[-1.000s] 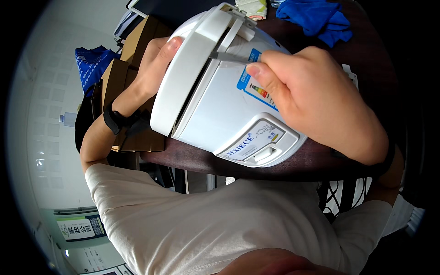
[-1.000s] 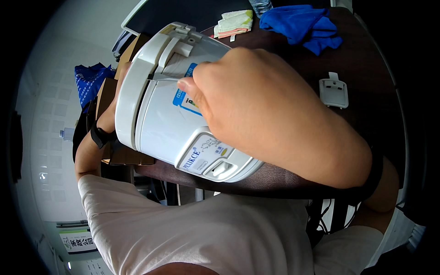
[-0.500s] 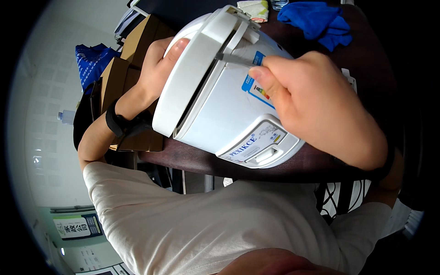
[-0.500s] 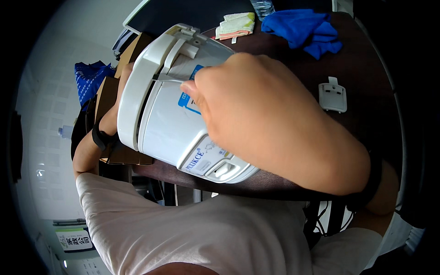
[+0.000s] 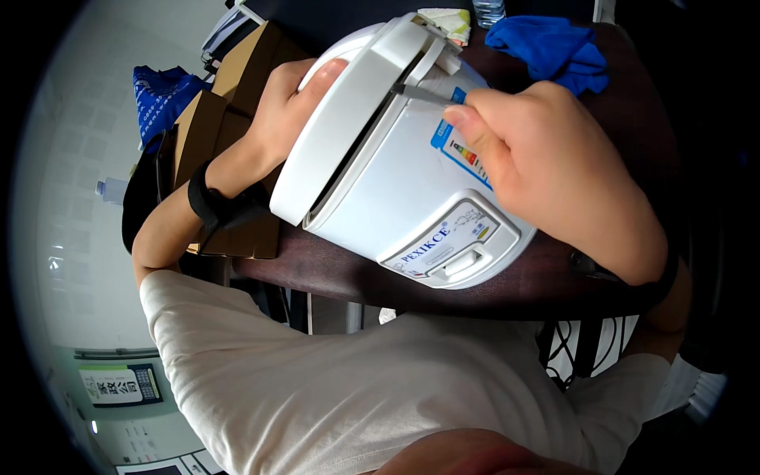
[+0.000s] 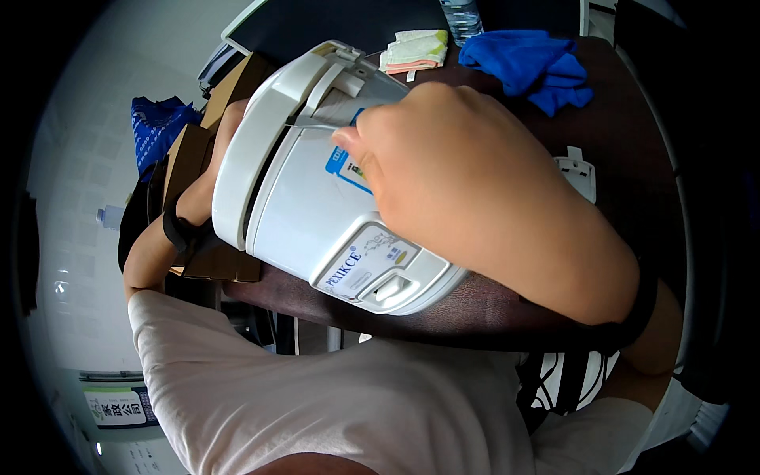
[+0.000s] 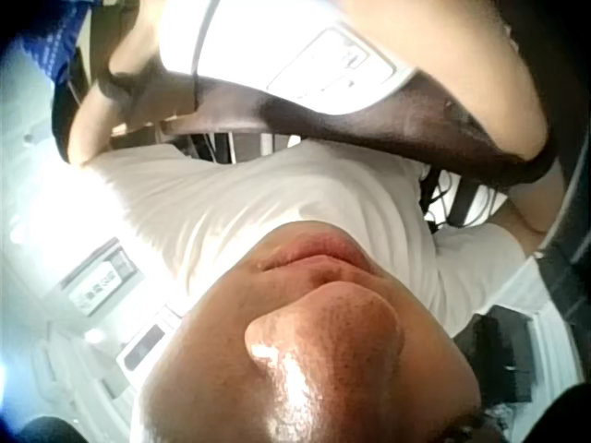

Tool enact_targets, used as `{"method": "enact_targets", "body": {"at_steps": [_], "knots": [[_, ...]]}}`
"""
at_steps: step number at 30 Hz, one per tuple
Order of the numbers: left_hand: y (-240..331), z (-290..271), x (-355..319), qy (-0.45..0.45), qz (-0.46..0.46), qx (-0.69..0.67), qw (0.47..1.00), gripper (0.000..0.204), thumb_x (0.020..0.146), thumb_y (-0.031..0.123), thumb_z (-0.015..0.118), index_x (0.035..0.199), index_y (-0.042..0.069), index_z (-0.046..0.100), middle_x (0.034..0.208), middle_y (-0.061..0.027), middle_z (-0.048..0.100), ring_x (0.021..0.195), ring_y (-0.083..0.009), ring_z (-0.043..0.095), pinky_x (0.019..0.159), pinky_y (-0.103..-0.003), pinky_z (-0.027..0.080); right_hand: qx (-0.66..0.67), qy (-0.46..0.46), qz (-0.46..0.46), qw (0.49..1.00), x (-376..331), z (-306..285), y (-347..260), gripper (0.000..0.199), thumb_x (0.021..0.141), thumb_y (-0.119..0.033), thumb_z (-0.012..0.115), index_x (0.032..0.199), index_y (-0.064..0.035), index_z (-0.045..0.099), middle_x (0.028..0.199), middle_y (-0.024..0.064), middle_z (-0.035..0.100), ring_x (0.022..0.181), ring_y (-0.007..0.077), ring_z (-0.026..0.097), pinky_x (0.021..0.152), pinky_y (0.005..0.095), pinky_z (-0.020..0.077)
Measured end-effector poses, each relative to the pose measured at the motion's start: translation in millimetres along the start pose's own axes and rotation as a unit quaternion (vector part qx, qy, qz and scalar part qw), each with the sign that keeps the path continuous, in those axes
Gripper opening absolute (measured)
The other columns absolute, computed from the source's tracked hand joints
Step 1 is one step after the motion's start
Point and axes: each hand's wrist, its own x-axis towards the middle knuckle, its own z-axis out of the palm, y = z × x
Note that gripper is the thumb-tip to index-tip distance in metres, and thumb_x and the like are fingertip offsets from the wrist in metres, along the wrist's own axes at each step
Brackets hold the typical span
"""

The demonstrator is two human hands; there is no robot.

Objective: The person uses a screwdriver to remove screws from the lid of a white rice cooker. They detach the lid from the main body and place it on the table, then proceed to unscrew components from the underside of the lid.

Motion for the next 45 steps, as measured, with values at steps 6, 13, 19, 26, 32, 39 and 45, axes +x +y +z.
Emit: {"method": "enact_targets", "body": {"at_steps": [6,13,19,26,32,39,45], "knots": [[2,1,2,0.003,-0.006,-0.036,0.999,0.070,0.092,0.059,0.044,0.094,-0.007,0.065,0.073,-0.0114,0.065,0.065,-0.0142,0.063,0.060,-0.025,0.050,0.007,-0.032,0.006,0.999,1,-5,6,0.030,0.094,-0.017,0.053,0.070,0.0011,0.054,0.052,0.0154,0.052,0.041,0.0251,0.051,0.041,0.0325,0.0368],[5,-5,9,-0.048,-0.044,-0.083,0.994,0.068,0.090,0.057,0.050,0.095,-0.008,0.065,0.070,-0.0101,0.063,0.063,-0.0116,0.061,0.058,-0.023,0.048,0.056,-0.023,0.051,0.997,-6,-5,6,0.034,0.096,-0.019,0.050,0.068,0.0006,0.051,0.050,0.0139,0.048,0.038,0.0219,0.044,0.040,0.0316,0.0321],[9,-13,13,-0.068,-0.041,-0.050,0.996,0.068,0.089,0.059,0.051,0.094,-0.008,0.065,0.069,-0.0095,0.063,0.060,-0.0107,0.059,0.055,-0.022,0.046,0.046,-0.026,0.074,0.996,-10,-10,1,0.035,0.096,-0.020,0.050,0.067,0.0001,0.049,0.049,0.0119,0.043,0.040,0.0193,0.039,0.041,0.0313,0.0295],[-6,-33,20,-0.058,-0.090,0.027,0.994,0.076,0.088,0.065,0.046,0.094,-0.009,0.065,0.069,-0.0104,0.062,0.061,-0.0126,0.060,0.052,-0.023,0.047,0.143,-0.025,0.150,0.978,-11,-13,6,0.027,0.096,-0.020,0.047,0.078,-0.0018,0.057,0.054,0.0076,0.049,0.046,0.0171,0.048,0.046,0.0295,0.0381],[-8,-55,21,0.014,-0.094,0.179,0.979,0.082,0.081,0.075,0.044,0.086,-0.003,0.071,0.060,-0.0077,0.062,0.057,-0.0181,0.064,0.060,-0.023,0.050,0.388,0.174,0.223,0.877,-34,-5,35,0.030,0.101,-0.022,0.039,0.115,0.0027,0.049,0.067,0.0008,0.044,0.057,0.0087,0.050,0.055,0.0224,0.0438],[19,-78,49,0.030,-0.194,0.184,0.963,0.081,0.073,0.076,0.055,0.083,-0.003,0.071,0.066,-0.0108,0.063,0.061,-0.0217,0.062,0.052,-0.031,0.045,0.455,0.261,0.378,0.763,-76,12,49,0.031,0.102,-0.026,0.038,0.122,-0.0034,0.047,0.088,0.0025,0.047,0.064,0.0096,0.049,0.054,0.0248,0.0429],[24,-99,51,0.008,-0.201,0.243,0.949,0.083,0.075,0.076,0.050,0.088,-0.003,0.071,0.076,-0.0167,0.065,0.072,-0.0255,0.063,0.060,-0.034,0.047,0.566,0.212,0.464,0.648,-92,23,79,0.029,0.088,0.000,0.046,0.117,0.0004,0.047,0.095,0.0062,0.045,0.072,0.0157,0.047,0.064,0.0310,0.0429]]}}
